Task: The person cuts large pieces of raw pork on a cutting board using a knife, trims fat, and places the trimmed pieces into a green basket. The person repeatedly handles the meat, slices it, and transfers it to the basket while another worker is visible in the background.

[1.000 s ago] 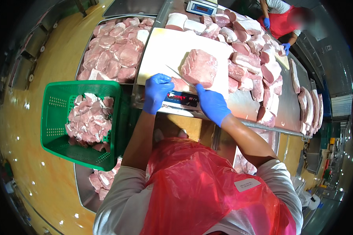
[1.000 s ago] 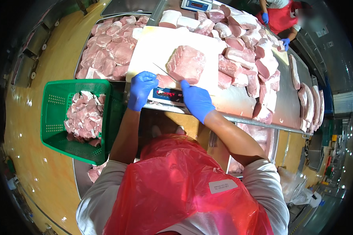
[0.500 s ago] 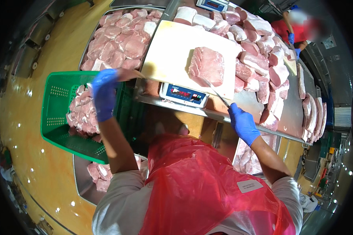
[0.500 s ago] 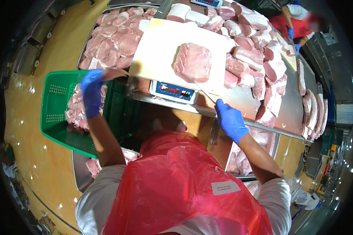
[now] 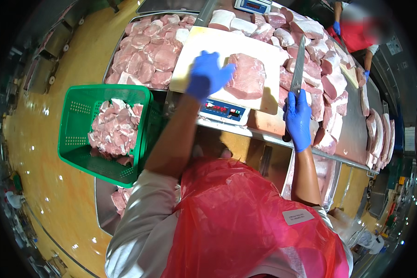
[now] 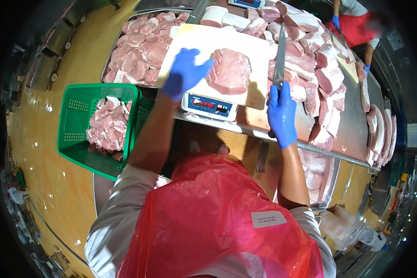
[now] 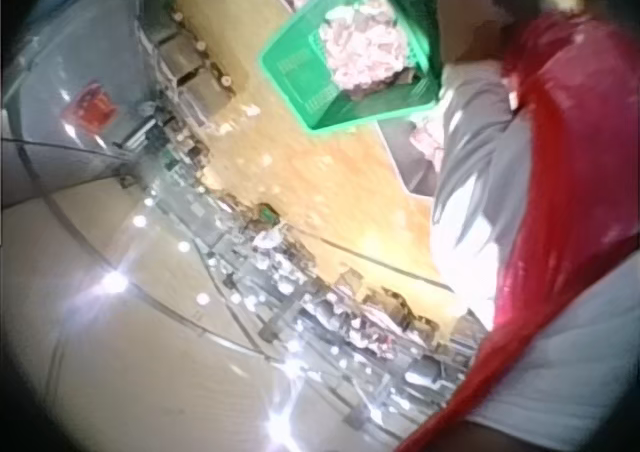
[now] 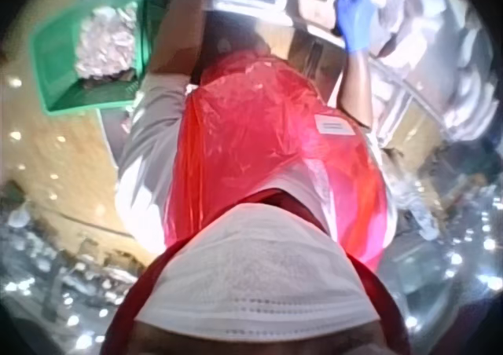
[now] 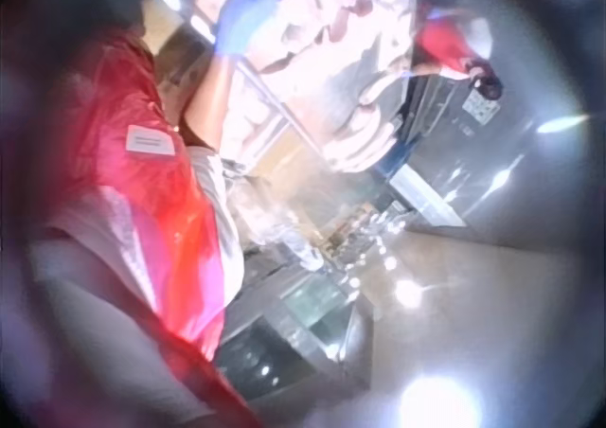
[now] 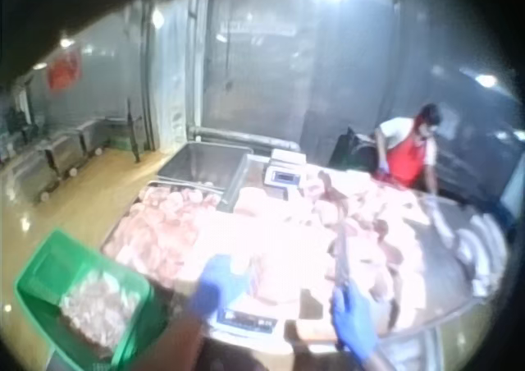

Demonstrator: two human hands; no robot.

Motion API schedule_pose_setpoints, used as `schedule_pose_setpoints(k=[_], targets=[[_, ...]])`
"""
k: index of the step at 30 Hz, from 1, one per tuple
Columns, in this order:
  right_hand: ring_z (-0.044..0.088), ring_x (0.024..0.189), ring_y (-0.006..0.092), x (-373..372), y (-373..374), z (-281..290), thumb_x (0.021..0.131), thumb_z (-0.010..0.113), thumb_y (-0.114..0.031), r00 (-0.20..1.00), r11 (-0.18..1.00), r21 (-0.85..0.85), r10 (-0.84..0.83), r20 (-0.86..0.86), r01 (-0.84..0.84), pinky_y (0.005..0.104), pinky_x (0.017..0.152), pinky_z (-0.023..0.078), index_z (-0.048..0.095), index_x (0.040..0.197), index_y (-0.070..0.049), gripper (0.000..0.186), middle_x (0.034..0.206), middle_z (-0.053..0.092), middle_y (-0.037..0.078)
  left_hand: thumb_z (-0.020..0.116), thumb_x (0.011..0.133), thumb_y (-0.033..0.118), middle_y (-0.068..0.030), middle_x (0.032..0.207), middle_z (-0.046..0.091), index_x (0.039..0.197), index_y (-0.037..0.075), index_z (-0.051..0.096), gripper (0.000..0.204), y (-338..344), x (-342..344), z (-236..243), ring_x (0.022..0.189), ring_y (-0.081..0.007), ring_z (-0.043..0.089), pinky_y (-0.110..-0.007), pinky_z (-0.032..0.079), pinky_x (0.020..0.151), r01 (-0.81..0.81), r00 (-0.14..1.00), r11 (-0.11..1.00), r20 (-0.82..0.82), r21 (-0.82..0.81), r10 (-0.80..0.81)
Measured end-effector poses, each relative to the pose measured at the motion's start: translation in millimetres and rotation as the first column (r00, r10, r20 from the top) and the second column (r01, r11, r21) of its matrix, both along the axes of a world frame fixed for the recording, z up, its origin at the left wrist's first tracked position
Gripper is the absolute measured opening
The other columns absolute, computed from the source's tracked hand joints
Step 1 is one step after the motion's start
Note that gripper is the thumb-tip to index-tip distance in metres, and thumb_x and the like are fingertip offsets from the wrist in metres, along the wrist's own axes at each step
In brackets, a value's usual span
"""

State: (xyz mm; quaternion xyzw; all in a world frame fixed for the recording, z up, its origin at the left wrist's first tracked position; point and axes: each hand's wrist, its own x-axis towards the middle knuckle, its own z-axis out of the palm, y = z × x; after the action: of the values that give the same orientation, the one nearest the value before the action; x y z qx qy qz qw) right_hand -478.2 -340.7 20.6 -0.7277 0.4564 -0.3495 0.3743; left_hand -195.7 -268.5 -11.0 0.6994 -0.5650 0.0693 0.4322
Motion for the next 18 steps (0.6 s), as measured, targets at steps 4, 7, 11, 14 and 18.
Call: schedule_pose_setpoints(k=[4, 7, 11, 14, 18], targets=[[0.049, 0.053, 0.0077, 1.9, 7.8, -5.3, 0.105, 0.054, -0.022, 0.999, 0.997, -0.073, -0.007, -0.048, 0.003, 0.0272, 0.046, 0.041, 0.056, 0.11, -0.002, 0.021, 0.069, 0.057, 0.002, 0.079, 0.07, 0.058, -0.027, 0.134, 0.043, 0.134, 0.002, 0.048, 0.09, -78.8, -96.7, 46.6, 0.123, -0.0452, 0.046, -0.066, 0.047, 0.092, -0.147, 0.986, 0.67, 0.056, 0.728, 0.155], [0.058, 0.058, 0.0222, -14.1, 14.9, -0.9, 0.103, 0.055, -0.021, 0.99, 0.999, -0.04, -0.001, -0.138, -0.005, 0.0353, 0.051, 0.045, 0.052, 0.104, -0.001, 0.02, 0.071, 0.062, 0.013, 0.083, 0.067, 0.05, -0.0257, 0.141, 0.034, 0.139, 0.013, 0.046, 0.089, -91.9, -100.8, 35.1, 0.128, -0.0482, 0.039, -0.076, 0.041, 0.088, -0.17, 0.982, 0.613, 0.181, 0.772, 0.045], [0.067, 0.065, 0.035, -51.4, 15.9, -18.4, 0.101, 0.056, -0.016, 0.991, 0.998, 0.009, -0.067, -0.115, 0.069, 0.0429, 0.056, 0.049, 0.049, 0.103, -0.001, 0.017, 0.075, 0.066, 0.022, 0.079, 0.06, 0.018, -0.015, 0.147, 0.037, 0.129, 0.027, 0.055, 0.073, -71.4, -51.2, 26.6, 0.134, -0.0431, 0.038, -0.062, 0.04, 0.103, 0.293, 0.794, 0.67, 0.217, 0.682, -0.568], [0.067, 0.064, 0.0339, -75.3, 24.4, -29.4, 0.102, 0.055, -0.016, 0.983, 0.993, 0.049, -0.098, -0.155, 0.106, 0.0432, 0.056, 0.048, 0.048, 0.101, 0.0, 0.018, 0.074, 0.065, 0.022, 0.073, 0.065, 0.003, -0.0161, 0.137, 0.054, 0.114, 0.015, 0.065, 0.051, -37.0, -2.2, 11.2, 0.135, -0.0324, 0.047, -0.054, 0.039, 0.108, 0.686, 0.601, 0.666, 0.287, 0.294, -0.746], [0.053, 0.056, 0.0125, -105.0, 32.6, -64.0, 0.104, 0.053, -0.016, 0.963, 0.992, -0.012, -0.127, -0.236, 0.128, 0.031, 0.051, 0.043, 0.05, 0.1, -0.001, 0.015, 0.069, 0.058, 0.008, 0.071, 0.074, -0.002, -0.0127, 0.113, 0.067, 0.106, 0.008, 0.069, 0.034, 15.8, 17.4, -6.7, 0.11, -0.0291, 0.064, -0.041, 0.049, 0.098, 0.544, 0.834, 0.839, -0.128, 0.031, -0.536]])
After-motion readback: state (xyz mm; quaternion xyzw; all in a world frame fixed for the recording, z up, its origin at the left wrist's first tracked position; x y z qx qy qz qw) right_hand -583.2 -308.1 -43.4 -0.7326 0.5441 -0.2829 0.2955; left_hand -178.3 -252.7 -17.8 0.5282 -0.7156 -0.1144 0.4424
